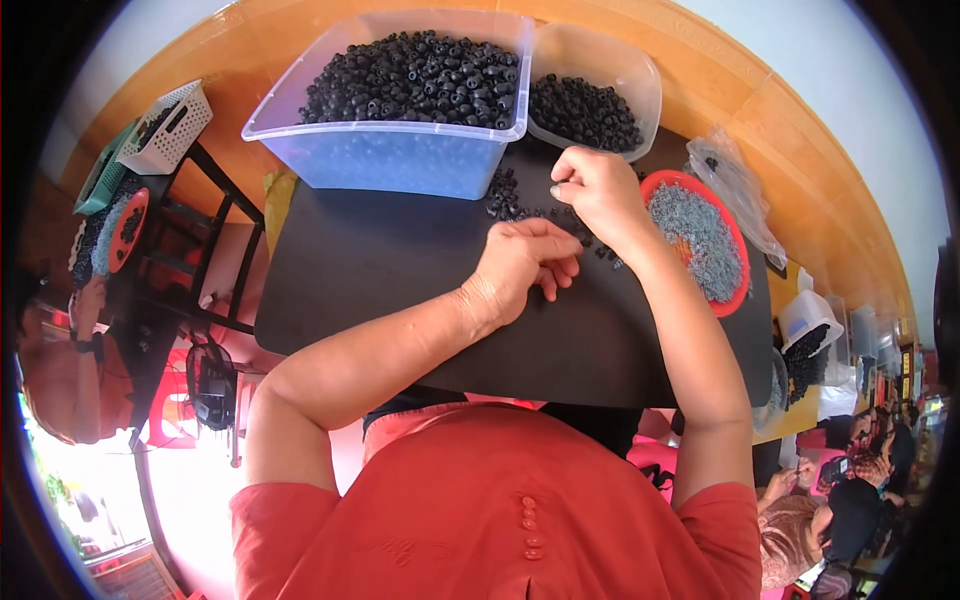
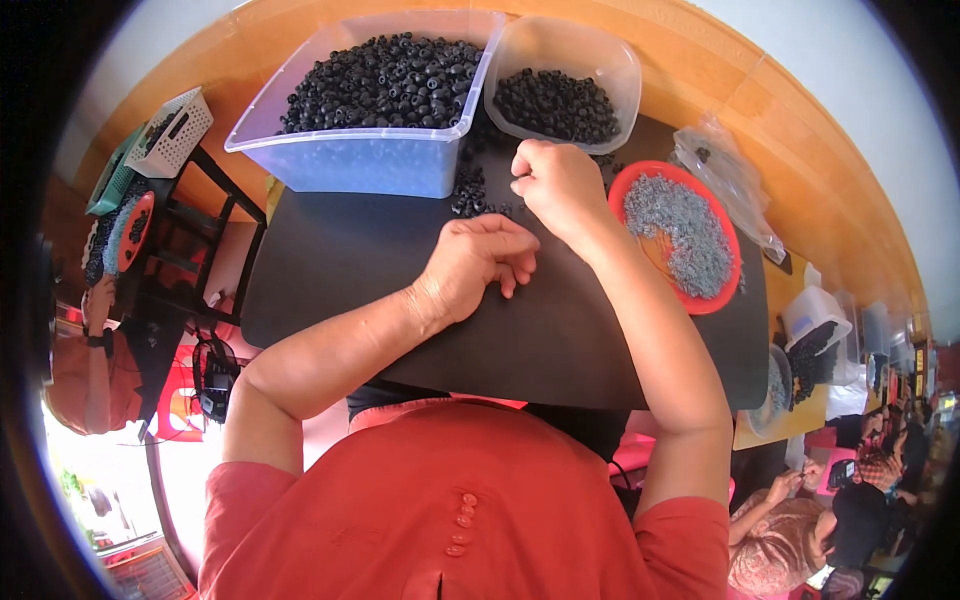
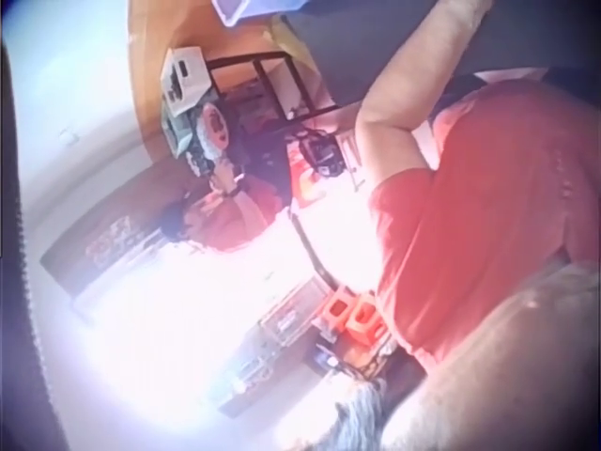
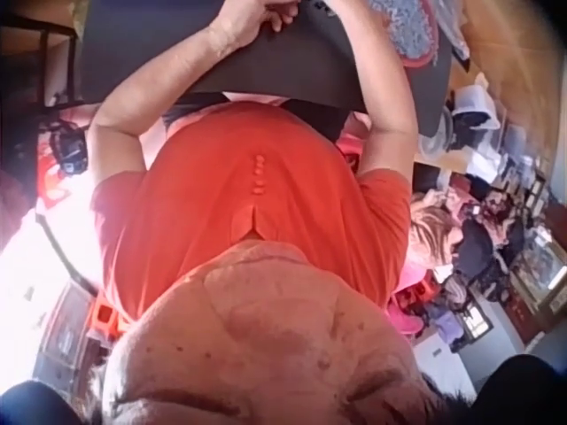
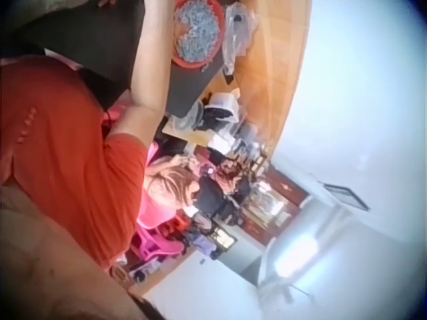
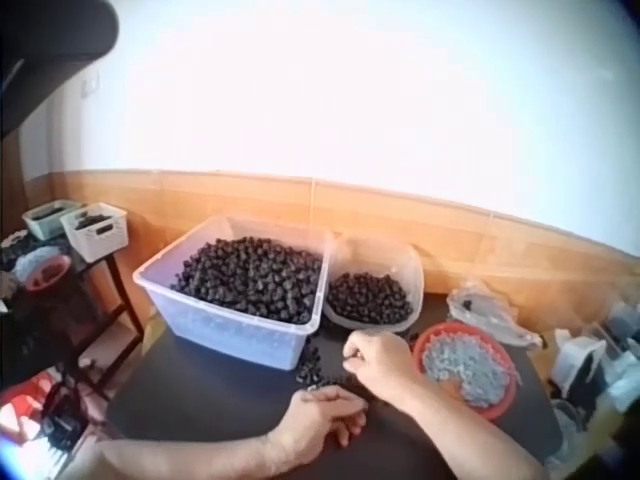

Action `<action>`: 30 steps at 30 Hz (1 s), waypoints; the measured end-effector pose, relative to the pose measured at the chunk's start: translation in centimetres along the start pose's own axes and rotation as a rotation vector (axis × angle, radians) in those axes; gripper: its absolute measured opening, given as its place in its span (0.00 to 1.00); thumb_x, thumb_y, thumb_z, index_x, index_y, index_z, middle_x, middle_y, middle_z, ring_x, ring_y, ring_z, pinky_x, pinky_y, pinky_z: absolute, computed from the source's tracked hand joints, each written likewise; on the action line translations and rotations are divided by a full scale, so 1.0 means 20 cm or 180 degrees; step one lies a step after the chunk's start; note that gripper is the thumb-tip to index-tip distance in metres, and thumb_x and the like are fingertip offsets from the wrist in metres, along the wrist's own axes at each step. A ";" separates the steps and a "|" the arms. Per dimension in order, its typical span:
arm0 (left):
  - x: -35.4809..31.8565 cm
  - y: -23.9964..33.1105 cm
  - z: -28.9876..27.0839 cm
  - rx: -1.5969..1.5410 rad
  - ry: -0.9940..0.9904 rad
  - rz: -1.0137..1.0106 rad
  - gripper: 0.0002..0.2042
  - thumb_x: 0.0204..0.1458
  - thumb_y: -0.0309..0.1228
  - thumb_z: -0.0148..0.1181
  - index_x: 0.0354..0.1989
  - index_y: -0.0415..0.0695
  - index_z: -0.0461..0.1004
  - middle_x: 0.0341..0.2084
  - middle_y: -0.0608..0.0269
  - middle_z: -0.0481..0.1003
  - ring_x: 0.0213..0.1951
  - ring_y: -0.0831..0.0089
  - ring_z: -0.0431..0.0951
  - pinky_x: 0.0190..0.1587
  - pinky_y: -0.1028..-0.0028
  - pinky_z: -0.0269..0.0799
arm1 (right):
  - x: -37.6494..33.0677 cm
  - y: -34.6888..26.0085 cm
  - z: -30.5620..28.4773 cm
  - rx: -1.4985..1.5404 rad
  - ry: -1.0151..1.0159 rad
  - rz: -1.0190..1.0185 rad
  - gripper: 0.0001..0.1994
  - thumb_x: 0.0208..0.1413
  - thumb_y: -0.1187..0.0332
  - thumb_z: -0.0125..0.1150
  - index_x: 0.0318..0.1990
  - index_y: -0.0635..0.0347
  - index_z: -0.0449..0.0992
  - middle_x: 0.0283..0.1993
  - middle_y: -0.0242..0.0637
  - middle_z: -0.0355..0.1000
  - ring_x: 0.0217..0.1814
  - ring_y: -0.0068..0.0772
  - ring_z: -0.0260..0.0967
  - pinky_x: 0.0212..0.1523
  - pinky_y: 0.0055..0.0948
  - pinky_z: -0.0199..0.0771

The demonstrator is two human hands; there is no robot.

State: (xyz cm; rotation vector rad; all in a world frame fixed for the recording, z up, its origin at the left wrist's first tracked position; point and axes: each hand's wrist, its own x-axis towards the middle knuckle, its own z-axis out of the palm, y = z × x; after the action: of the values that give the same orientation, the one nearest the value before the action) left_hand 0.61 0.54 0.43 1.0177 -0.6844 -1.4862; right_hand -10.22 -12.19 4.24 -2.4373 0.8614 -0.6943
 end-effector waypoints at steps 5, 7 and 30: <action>0.03 0.02 -0.06 -0.0832 -0.0141 -0.0314 0.12 0.64 0.33 0.47 0.42 0.37 0.73 0.32 0.56 0.76 0.35 0.66 0.76 0.37 0.70 0.71 | -0.24 -0.05 -0.02 0.0875 0.0321 -0.0240 0.06 0.49 0.79 0.65 0.35 0.65 0.76 0.29 0.31 0.74 0.30 0.21 0.71 0.32 0.21 0.71; 0.04 0.02 -0.06 -0.1255 -0.0637 -0.0513 0.13 0.64 0.35 0.48 0.43 0.37 0.73 0.33 0.57 0.76 0.37 0.65 0.76 0.38 0.69 0.71 | -0.31 -0.08 -0.06 0.0972 0.0606 -0.0530 0.07 0.49 0.81 0.65 0.35 0.66 0.75 0.31 0.34 0.74 0.30 0.21 0.71 0.32 0.21 0.72; 0.03 0.03 -0.03 -0.0904 -0.0945 -0.0477 0.07 0.56 0.29 0.58 0.33 0.37 0.75 0.28 0.57 0.76 0.31 0.68 0.77 0.33 0.70 0.71 | -0.43 -0.07 -0.07 0.1080 0.0497 -0.1169 0.09 0.47 0.79 0.69 0.30 0.65 0.71 0.29 0.36 0.71 0.29 0.24 0.69 0.30 0.23 0.70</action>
State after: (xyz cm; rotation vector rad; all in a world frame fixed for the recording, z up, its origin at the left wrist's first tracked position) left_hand 1.51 0.02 0.52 0.6486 -0.5907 -1.8293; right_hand -16.15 -5.83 3.51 -2.2673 0.3107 -1.0787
